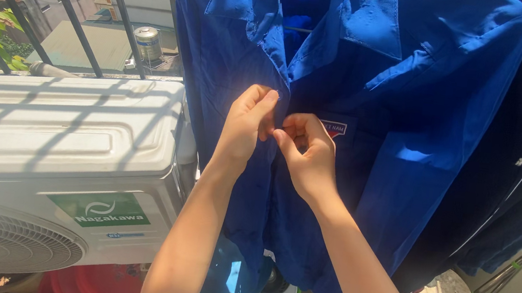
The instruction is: The person removes wet clothes from a top-loading washing machine, including a blue shirt, pink shorts, and a white t-shirt. They place each item on a hanger and hang them on a balcony railing to dry.
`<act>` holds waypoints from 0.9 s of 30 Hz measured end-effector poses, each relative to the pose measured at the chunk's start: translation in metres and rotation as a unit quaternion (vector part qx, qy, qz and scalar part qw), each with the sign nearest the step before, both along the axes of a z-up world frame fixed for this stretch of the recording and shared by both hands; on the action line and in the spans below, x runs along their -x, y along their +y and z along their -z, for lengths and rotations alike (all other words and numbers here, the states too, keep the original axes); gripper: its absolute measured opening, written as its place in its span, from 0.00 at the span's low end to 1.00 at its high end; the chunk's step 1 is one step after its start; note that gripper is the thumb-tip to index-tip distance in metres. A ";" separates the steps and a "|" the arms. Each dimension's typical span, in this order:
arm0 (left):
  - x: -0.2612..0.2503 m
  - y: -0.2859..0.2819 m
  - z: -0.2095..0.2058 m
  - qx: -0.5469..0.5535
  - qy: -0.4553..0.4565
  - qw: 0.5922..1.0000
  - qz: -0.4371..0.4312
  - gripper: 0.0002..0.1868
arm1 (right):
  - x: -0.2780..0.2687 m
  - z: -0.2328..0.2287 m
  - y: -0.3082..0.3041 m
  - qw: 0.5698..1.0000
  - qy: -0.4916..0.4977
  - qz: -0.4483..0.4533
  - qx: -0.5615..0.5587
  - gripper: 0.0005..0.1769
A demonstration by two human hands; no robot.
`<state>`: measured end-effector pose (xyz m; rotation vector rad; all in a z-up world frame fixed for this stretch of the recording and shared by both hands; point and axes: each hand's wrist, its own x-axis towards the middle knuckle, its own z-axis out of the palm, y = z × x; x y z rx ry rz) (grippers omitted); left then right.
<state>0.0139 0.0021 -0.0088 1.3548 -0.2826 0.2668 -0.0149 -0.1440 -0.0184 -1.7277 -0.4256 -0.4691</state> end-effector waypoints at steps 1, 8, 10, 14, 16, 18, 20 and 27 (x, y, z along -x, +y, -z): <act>-0.001 -0.002 0.011 -0.025 -0.043 0.999 -0.019 0.20 | -0.002 0.007 0.000 0.998 -0.044 -0.045 0.005 0.08; 0.002 -0.005 0.084 -0.095 0.068 0.985 -0.124 0.23 | -0.014 0.048 0.011 0.996 -0.022 -0.077 0.049 0.10; -0.007 -0.007 0.096 -0.141 0.034 0.974 -0.177 0.22 | -0.011 0.058 0.014 0.995 -0.058 -0.011 0.080 0.12; -0.020 -0.009 0.105 -0.246 -0.103 0.919 -0.291 0.11 | -0.003 0.068 0.014 0.979 -0.120 0.099 0.131 0.13; -0.018 -0.009 0.104 -0.161 -0.080 0.946 -0.270 0.08 | -0.001 0.070 0.012 0.971 -0.134 0.140 0.143 0.13; -0.006 -0.008 0.101 -0.127 -0.069 0.948 -0.283 0.09 | -0.004 0.068 0.008 0.966 -0.134 0.175 0.137 0.11; 0.012 -0.006 0.098 -0.117 -0.079 0.946 -0.293 0.09 | -0.007 0.066 0.002 0.979 -0.100 0.146 0.102 0.11; 0.048 -0.004 0.094 -0.174 -0.117 0.927 -0.312 0.07 | -0.001 0.073 0.013 0.966 -0.185 0.137 0.113 0.09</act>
